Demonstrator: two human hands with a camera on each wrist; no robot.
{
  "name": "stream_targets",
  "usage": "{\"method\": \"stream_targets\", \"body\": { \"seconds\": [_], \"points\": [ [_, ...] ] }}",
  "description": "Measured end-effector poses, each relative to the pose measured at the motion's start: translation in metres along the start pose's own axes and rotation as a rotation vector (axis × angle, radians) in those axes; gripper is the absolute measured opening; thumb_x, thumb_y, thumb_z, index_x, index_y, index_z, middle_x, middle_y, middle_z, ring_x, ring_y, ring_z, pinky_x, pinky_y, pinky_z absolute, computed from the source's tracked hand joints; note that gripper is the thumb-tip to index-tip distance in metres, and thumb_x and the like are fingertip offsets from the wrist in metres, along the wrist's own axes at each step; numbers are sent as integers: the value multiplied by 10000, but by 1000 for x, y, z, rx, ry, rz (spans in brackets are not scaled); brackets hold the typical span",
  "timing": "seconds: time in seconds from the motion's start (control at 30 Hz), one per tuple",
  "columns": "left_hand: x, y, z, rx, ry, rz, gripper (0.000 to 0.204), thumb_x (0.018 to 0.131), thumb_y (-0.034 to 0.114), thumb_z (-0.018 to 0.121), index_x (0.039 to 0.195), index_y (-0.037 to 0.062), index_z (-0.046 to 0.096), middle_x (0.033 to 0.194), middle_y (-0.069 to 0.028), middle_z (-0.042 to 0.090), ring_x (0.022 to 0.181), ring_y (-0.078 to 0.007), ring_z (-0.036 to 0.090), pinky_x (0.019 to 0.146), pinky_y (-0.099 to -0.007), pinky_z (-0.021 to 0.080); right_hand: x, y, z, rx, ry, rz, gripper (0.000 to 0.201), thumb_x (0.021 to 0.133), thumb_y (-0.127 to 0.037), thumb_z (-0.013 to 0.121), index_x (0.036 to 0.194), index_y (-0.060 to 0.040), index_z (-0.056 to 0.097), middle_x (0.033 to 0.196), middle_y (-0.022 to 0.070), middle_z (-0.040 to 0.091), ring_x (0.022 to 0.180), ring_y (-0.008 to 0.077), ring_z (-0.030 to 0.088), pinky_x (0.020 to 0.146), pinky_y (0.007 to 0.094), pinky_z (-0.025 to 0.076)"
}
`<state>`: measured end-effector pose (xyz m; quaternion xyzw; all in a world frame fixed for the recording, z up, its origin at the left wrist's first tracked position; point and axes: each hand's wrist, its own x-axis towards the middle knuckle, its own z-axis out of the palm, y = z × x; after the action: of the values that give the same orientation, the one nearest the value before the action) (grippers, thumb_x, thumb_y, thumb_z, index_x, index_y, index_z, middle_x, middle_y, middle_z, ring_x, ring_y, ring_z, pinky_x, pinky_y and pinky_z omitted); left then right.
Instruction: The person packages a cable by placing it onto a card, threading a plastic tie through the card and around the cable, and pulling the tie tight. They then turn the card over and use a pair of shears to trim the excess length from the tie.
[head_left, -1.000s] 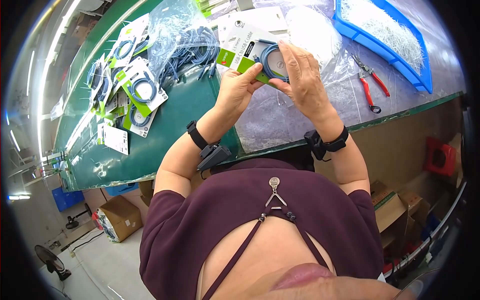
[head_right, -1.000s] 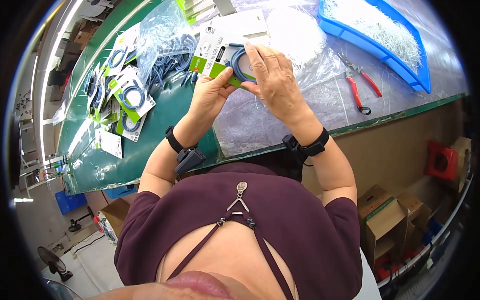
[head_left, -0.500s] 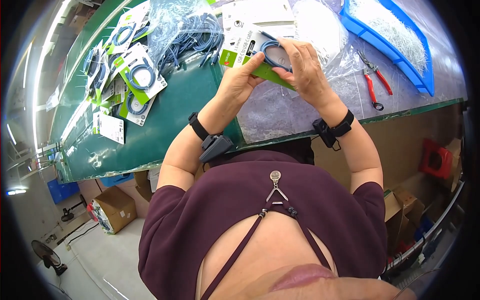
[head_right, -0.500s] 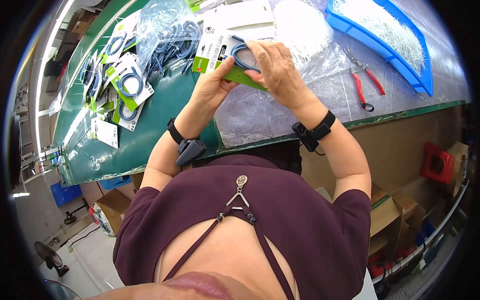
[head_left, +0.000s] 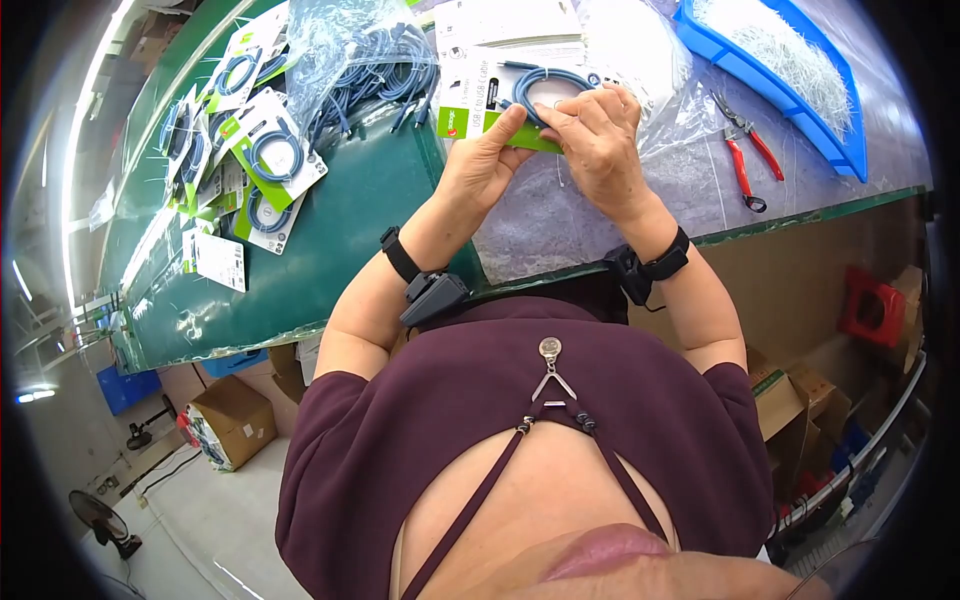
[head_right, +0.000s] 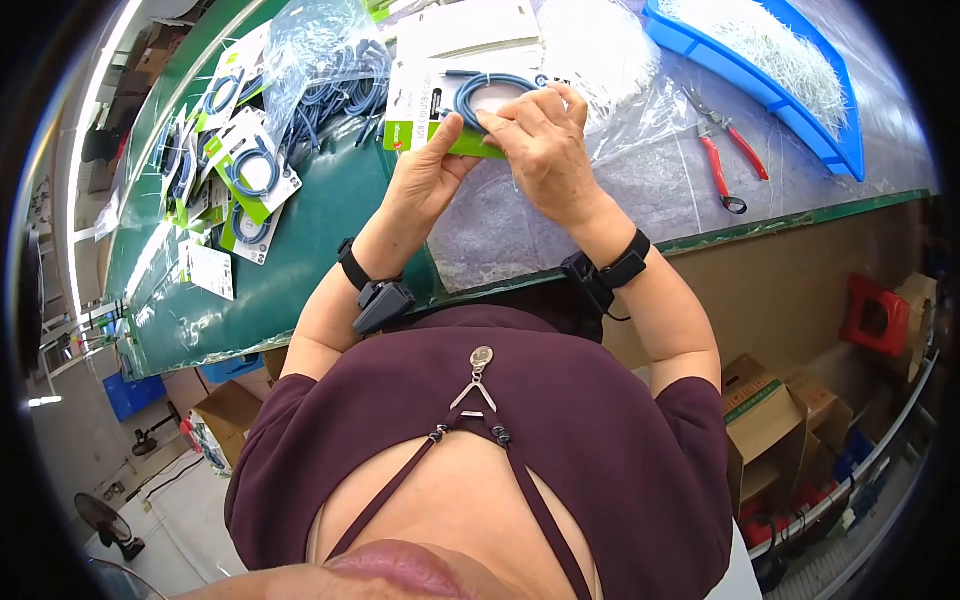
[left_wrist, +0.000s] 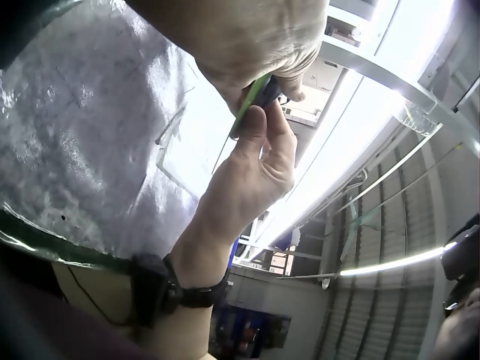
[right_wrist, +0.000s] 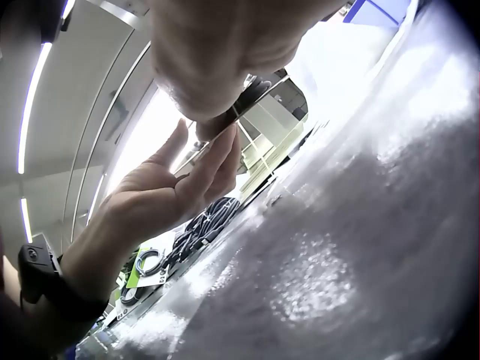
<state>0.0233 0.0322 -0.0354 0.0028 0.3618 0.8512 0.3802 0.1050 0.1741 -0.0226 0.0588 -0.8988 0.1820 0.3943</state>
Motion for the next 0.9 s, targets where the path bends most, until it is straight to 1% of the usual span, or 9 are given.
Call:
{"method": "stream_targets", "body": {
  "seconds": [0.1,0.2,0.37,0.43,0.53,0.6,0.7,0.8,0.9],
  "points": [
    [0,-1,-1,30,-21,9,268,881,96,640,1119,40,529,1000,-65,613,915,-189,627,770,-350,565,-1,1,2,36,-5,-13,297,673,-101,743,967,-111,700,827,-28,598,842,170,532,935,382,337],
    [1,-2,-1,-53,9,124,302,882,99,640,1152,50,513,1044,-66,606,934,-188,623,779,-351,561,-3,2,4,67,-17,-31,291,676,-100,742,964,-109,699,824,-28,595,841,164,535,944,388,341],
    [1,-3,-3,-52,-22,109,320,892,95,624,1184,59,496,1099,-73,596,971,-191,617,811,-358,553,-4,-1,-1,53,-57,-61,270,705,-95,734,972,-93,692,839,-17,602,869,165,546,945,386,367],
    [1,1,-1,-51,38,75,331,902,102,612,1206,65,487,1117,-71,594,991,-189,613,835,-361,544,0,2,-8,30,-65,-61,262,718,-91,731,976,-87,689,848,-9,608,881,169,549,942,382,377],
    [-3,8,4,-19,56,92,342,910,111,603,1226,70,478,1128,-67,593,1011,-187,607,855,-364,537,12,25,-35,113,189,153,238,768,-96,713,1001,-65,677,904,32,622,897,185,562,873,338,432],
    [-7,12,6,50,27,169,355,915,121,597,1243,73,470,1133,-60,594,1030,-187,601,870,-367,530,9,32,-45,124,153,146,238,780,-99,707,1013,-60,671,923,43,623,897,190,565,851,325,442],
    [-7,13,5,50,24,157,365,916,124,596,1253,72,466,1144,-58,590,1038,-186,598,876,-366,527,7,35,-52,145,88,117,241,804,-106,695,1035,-48,660,961,65,625,899,202,571,806,300,460],
    [-7,11,4,31,46,149,368,917,124,595,1257,73,464,1156,-57,583,1045,-184,594,881,-365,524,3,17,-41,398,49,388,266,803,-114,696,1056,-45,651,967,83,622,864,204,581,761,292,467],
    [-7,9,2,0,82,139,365,919,120,591,1257,73,464,1169,-57,575,1051,-180,589,888,-364,521,1,10,-31,239,-43,343,297,804,-113,692,1083,-31,631,948,92,607,828,216,581,735,309,469]
  ]
}}
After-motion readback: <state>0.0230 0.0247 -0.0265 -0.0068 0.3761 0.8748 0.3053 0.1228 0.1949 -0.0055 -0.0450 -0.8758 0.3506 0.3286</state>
